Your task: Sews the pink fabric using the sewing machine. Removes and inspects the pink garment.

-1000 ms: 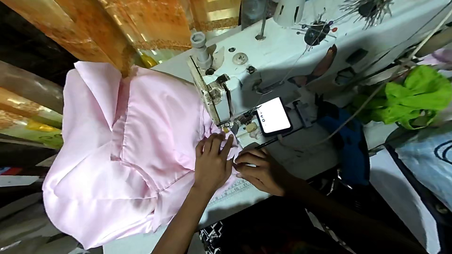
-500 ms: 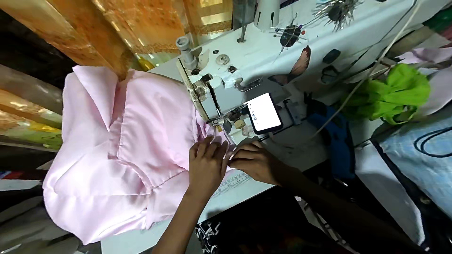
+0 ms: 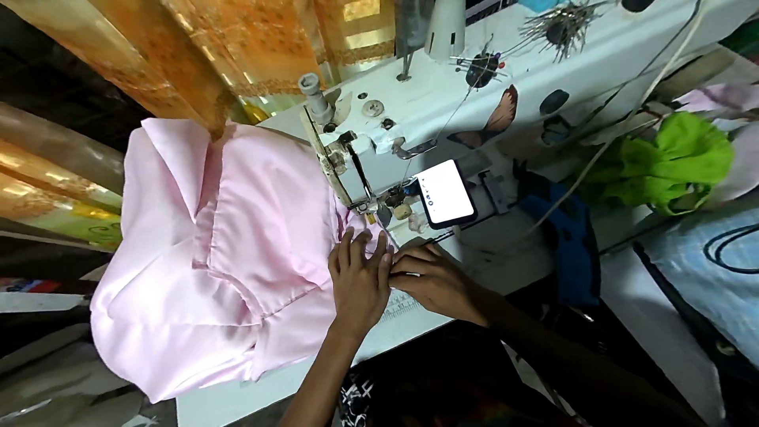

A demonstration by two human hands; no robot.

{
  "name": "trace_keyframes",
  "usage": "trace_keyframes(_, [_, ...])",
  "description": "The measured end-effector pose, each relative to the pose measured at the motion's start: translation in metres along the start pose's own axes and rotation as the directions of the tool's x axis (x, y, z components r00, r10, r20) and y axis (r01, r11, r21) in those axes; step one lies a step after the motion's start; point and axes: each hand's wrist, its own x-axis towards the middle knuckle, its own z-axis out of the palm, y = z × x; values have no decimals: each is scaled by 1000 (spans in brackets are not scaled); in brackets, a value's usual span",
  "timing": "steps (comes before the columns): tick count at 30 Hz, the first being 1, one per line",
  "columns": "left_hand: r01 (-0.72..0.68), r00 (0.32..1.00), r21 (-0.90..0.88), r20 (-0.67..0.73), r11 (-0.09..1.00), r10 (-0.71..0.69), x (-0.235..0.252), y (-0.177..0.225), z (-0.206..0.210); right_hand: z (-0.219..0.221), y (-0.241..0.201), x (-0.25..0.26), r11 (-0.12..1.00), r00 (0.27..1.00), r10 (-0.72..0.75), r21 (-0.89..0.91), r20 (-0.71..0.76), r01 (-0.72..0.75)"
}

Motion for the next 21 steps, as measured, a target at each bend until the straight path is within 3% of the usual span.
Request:
trace_keyframes(15, [-98,995,-25,33,995,99,15,-20,-2,8,0,11,999,998,50,16,-49,-49])
trace_keyframes(18, [-151,978,-82,134,985,162,20,-24,-36,6,2,11,996,997,62,67,-41,-59])
trace_keyframes(21, [-299,931,-3,216,954,293,23,-30,-75,2,2,12,991,996,87,100,-19,-85])
